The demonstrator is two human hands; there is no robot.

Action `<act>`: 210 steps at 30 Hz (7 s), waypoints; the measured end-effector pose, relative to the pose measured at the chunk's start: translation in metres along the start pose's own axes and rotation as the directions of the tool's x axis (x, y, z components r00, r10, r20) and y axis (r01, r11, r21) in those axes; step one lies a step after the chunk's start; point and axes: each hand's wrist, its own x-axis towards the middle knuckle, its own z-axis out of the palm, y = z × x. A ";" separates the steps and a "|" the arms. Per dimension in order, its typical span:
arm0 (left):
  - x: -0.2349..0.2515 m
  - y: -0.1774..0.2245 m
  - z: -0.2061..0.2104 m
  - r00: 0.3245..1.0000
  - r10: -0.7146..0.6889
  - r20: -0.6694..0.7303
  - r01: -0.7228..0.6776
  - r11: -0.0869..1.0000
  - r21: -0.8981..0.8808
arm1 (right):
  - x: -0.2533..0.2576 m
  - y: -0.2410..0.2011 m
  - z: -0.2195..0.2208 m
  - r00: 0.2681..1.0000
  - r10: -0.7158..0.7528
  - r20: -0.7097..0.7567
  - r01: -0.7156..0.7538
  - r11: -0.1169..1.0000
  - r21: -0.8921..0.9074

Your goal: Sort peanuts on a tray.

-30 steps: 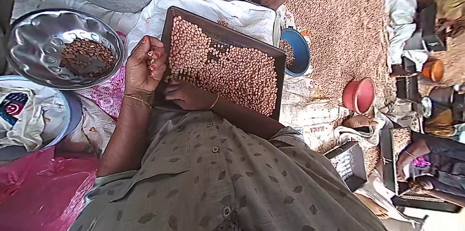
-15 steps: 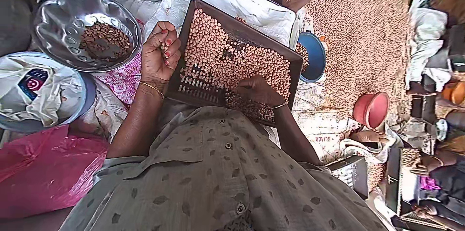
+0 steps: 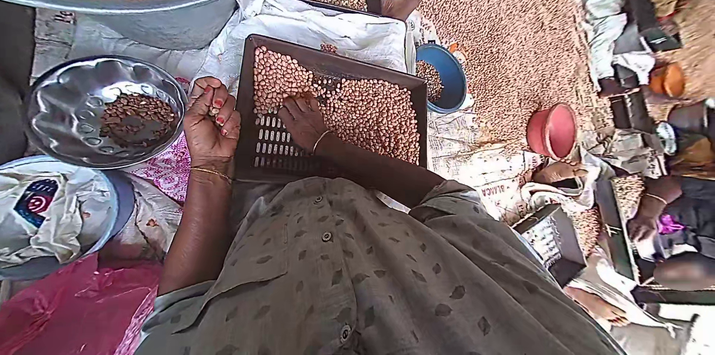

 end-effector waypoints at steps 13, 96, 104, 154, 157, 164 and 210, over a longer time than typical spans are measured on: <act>0.000 0.001 0.002 1.000 -0.021 0.003 0.021 0.999 -0.030 | -0.071 0.127 -0.064 0.763 0.625 -0.163 -0.644 0.755 -0.121; 0.002 0.005 0.002 0.990 -0.140 0.015 0.140 0.990 0.001 | -0.004 -0.017 -0.017 0.944 -0.299 0.136 0.215 0.876 0.432; 0.003 0.005 0.005 0.988 -0.152 0.008 0.151 0.987 0.063 | -0.039 0.050 -0.042 0.983 0.145 0.111 -0.181 0.857 0.482; 0.001 0.003 0.011 0.988 -0.150 0.029 0.138 0.960 0.245 | 0.080 0.041 0.000 0.967 0.223 -0.123 -0.165 0.917 0.363; 0.000 0.004 0.012 0.989 -0.149 0.025 0.138 0.959 0.248 | 0.075 0.048 -0.008 0.984 0.170 -0.059 -0.135 0.913 0.386; 0.000 0.003 0.012 0.988 -0.152 0.026 0.141 0.957 0.253 | 0.075 0.027 -0.028 0.958 0.244 0.150 -0.275 0.928 0.250; 0.002 0.000 0.017 0.968 -0.245 -0.047 0.247 0.911 0.331 | 0.084 0.049 -0.078 0.970 0.156 -0.186 0.010 0.741 0.672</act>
